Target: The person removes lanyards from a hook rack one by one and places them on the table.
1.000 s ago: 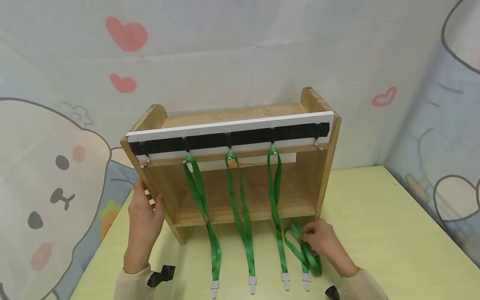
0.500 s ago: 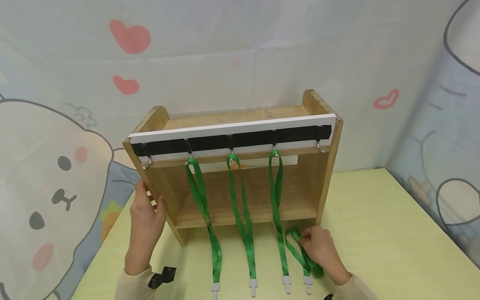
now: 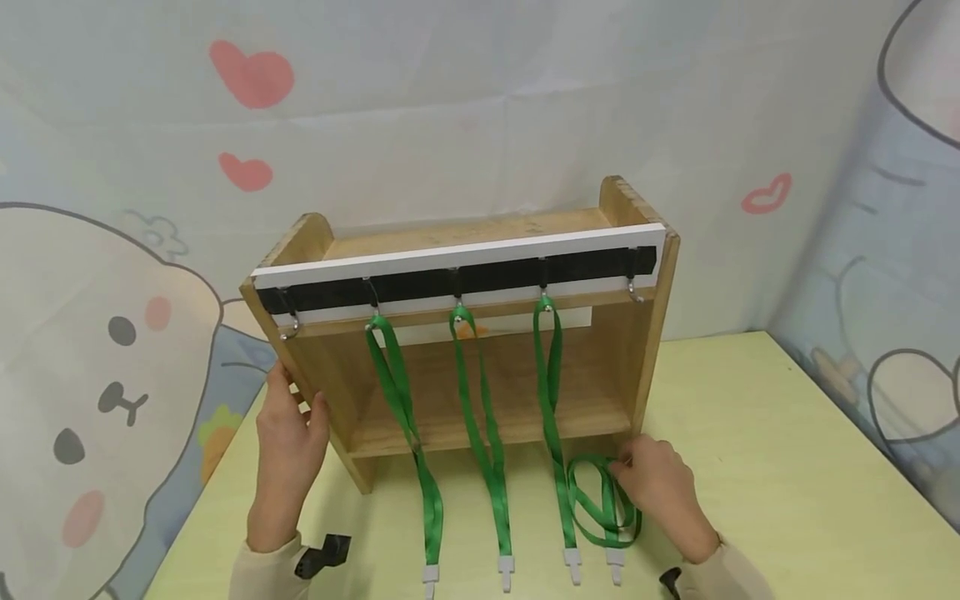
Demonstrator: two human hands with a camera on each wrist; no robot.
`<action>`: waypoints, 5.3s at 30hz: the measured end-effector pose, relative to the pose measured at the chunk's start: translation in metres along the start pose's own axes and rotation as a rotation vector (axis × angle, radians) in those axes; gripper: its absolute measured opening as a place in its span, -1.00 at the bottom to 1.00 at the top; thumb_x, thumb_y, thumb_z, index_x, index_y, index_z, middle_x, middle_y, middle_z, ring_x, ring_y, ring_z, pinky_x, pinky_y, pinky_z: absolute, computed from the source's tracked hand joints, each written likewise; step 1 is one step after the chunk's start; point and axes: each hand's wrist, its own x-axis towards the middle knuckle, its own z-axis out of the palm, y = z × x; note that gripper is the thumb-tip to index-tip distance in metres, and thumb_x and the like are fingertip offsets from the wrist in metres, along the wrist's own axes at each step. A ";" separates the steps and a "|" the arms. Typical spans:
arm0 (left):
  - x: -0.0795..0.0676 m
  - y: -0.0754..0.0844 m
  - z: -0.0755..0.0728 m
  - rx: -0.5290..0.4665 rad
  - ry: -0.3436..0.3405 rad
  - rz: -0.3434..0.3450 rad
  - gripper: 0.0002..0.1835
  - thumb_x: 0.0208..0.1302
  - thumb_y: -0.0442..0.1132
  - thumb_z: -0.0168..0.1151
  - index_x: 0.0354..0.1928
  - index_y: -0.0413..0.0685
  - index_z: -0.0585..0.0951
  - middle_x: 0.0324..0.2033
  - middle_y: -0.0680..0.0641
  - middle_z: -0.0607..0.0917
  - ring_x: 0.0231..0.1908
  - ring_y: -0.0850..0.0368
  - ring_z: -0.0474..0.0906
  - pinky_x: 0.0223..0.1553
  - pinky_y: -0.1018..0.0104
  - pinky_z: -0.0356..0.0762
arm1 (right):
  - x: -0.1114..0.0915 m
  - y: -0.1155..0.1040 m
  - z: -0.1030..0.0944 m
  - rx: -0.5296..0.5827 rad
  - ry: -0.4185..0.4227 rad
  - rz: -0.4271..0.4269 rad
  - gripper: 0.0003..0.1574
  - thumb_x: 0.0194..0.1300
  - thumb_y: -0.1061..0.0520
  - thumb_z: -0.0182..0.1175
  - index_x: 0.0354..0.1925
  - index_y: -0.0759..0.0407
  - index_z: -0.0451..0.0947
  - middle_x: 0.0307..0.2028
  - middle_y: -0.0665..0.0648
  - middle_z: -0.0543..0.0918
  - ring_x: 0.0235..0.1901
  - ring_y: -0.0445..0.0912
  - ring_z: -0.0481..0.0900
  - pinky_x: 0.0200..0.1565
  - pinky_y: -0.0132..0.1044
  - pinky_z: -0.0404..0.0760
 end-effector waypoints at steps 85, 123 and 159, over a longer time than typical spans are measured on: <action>-0.001 0.001 -0.001 0.000 -0.029 -0.026 -0.40 0.33 -0.60 0.14 0.37 -0.50 0.20 0.12 -0.49 0.46 0.13 -0.43 0.51 -0.12 -0.26 0.64 | -0.008 -0.141 -0.063 0.737 0.615 -0.401 -0.89 0.34 0.32 0.31 -0.19 0.36 0.72 -0.35 -0.15 0.72 -0.35 -0.24 0.67 -0.32 -0.47 0.59; 0.001 0.003 0.001 -0.011 -0.032 -0.023 -0.41 0.34 -0.61 0.13 0.36 -0.50 0.20 0.12 -0.50 0.46 0.11 -0.45 0.52 -0.20 -0.26 0.66 | -0.023 -0.076 -0.038 0.920 -0.128 -0.151 -0.86 0.46 0.16 0.21 -0.19 0.21 0.65 -0.30 -0.06 0.61 -0.19 -0.11 0.53 -0.14 -0.12 0.66; 0.001 -0.001 0.000 -0.015 -0.025 -0.033 -0.42 0.33 -0.62 0.12 0.36 -0.49 0.22 0.09 -0.48 0.48 0.08 -0.43 0.55 -0.22 -0.24 0.68 | -0.010 -0.042 0.040 0.527 -0.150 -0.159 -0.84 0.34 0.28 0.30 -0.19 0.40 0.69 -0.44 0.08 0.66 -0.61 -0.14 0.53 -0.60 -0.33 0.61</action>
